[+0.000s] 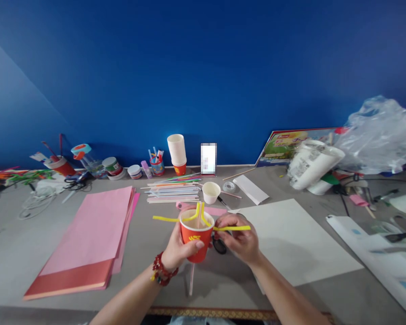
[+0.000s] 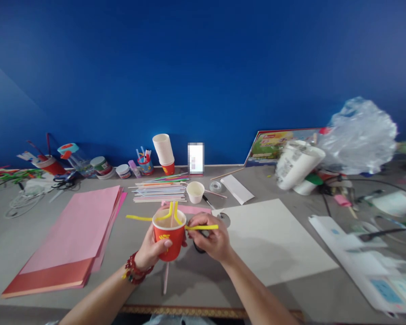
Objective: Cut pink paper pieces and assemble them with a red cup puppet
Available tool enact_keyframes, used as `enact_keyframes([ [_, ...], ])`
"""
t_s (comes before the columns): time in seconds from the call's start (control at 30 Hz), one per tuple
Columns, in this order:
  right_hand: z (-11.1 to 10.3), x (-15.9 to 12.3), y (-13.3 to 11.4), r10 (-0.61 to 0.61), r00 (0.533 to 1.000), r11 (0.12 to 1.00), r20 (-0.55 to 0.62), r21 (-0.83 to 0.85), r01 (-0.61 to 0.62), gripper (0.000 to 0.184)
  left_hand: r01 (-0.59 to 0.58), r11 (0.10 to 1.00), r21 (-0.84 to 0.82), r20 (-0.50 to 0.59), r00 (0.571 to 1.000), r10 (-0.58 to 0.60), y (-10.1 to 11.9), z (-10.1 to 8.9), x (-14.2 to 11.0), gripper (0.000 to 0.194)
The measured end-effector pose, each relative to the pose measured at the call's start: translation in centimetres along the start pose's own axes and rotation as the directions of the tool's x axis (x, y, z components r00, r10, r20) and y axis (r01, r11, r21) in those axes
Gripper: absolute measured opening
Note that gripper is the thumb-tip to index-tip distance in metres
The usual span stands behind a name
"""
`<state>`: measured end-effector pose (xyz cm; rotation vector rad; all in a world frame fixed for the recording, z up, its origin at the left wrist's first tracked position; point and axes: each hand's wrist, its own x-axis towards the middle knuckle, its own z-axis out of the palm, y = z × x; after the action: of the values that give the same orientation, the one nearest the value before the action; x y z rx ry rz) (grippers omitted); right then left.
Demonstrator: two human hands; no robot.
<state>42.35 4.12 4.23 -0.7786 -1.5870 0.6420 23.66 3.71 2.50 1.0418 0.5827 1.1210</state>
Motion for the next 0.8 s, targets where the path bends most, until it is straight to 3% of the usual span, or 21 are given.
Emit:
enact_keyframes([
  [0.37,-0.5,-0.2,0.5,0.08,0.996,0.992,0.027,0.095,-0.082,0.013,0.007,1.0,0.018,0.048,0.999,-0.007,-0.2,-0.9,0.1,0.091],
  [0.63,-1.4,0.5,0.9,0.024,0.993,0.998,0.12,0.059,-0.031,0.025,0.022,1.0,-0.008,0.148,0.989,-0.021,0.6,-0.5,0.2,0.086],
  [0.8,-1.5,0.9,0.4,0.123,0.97,0.975,0.21,0.159,-0.158,0.025,0.021,1.0,0.019,0.159,0.987,-0.024,1.1,-0.4,0.2,0.08],
])
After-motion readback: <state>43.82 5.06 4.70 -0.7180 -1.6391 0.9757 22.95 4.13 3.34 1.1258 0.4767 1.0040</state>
